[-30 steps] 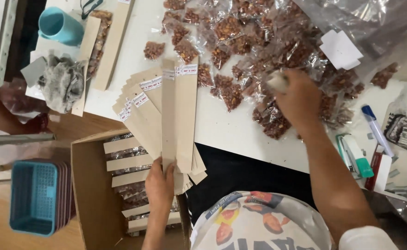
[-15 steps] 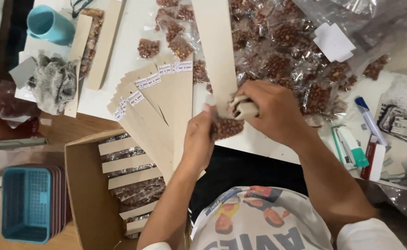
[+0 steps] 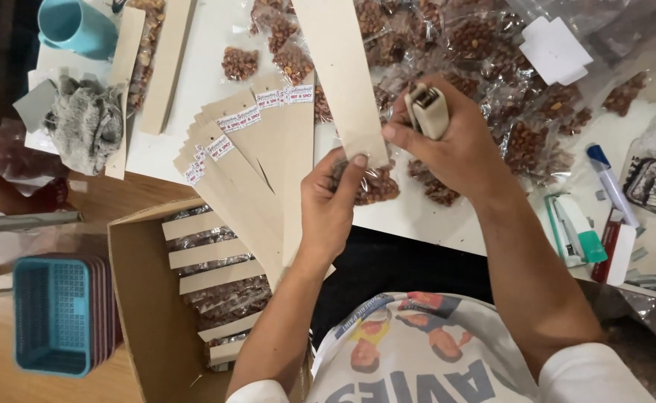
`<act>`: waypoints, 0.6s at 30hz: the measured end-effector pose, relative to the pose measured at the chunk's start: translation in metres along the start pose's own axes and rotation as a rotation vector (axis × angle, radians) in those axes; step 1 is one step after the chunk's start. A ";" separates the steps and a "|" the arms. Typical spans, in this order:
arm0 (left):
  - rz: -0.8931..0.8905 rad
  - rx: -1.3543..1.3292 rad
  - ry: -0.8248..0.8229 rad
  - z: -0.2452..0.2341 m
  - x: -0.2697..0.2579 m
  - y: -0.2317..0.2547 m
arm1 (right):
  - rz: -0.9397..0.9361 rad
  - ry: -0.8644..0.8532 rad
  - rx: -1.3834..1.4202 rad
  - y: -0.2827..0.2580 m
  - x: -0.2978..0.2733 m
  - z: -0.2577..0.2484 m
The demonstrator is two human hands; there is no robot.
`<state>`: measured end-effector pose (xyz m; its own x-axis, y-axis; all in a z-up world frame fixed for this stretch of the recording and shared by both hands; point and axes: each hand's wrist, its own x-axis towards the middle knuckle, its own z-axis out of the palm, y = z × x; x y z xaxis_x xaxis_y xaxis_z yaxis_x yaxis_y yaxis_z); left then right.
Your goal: Stapling small plastic bags of nuts onto cardboard display strips for retail packaging.
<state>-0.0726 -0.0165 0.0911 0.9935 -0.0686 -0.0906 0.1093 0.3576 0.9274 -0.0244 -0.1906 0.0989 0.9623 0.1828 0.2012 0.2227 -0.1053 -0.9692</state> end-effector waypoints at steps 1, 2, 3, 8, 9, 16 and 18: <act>0.081 0.080 0.022 0.000 0.002 -0.003 | 0.011 0.024 -0.023 -0.003 0.003 0.001; 0.161 0.160 0.044 -0.001 0.003 -0.005 | 0.023 0.049 -0.045 -0.005 0.005 0.003; 0.158 0.164 0.043 -0.006 0.004 -0.013 | 0.025 0.052 -0.041 -0.003 0.007 0.010; 0.254 0.399 0.196 -0.005 0.000 -0.023 | 0.057 0.232 0.548 0.000 0.025 0.048; 0.245 0.403 0.186 -0.004 -0.002 -0.027 | 0.061 0.245 0.550 -0.009 0.026 0.055; 0.292 0.639 0.145 -0.010 -0.016 -0.054 | 0.128 0.413 0.360 0.025 0.011 0.077; 0.368 0.730 0.135 -0.028 -0.014 -0.068 | 0.163 0.437 0.366 0.059 -0.020 0.063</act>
<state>-0.0934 -0.0134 0.0193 0.9621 0.0641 0.2651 -0.2250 -0.3629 0.9042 -0.0399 -0.1384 0.0287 0.9720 -0.2349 0.0105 0.0732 0.2599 -0.9629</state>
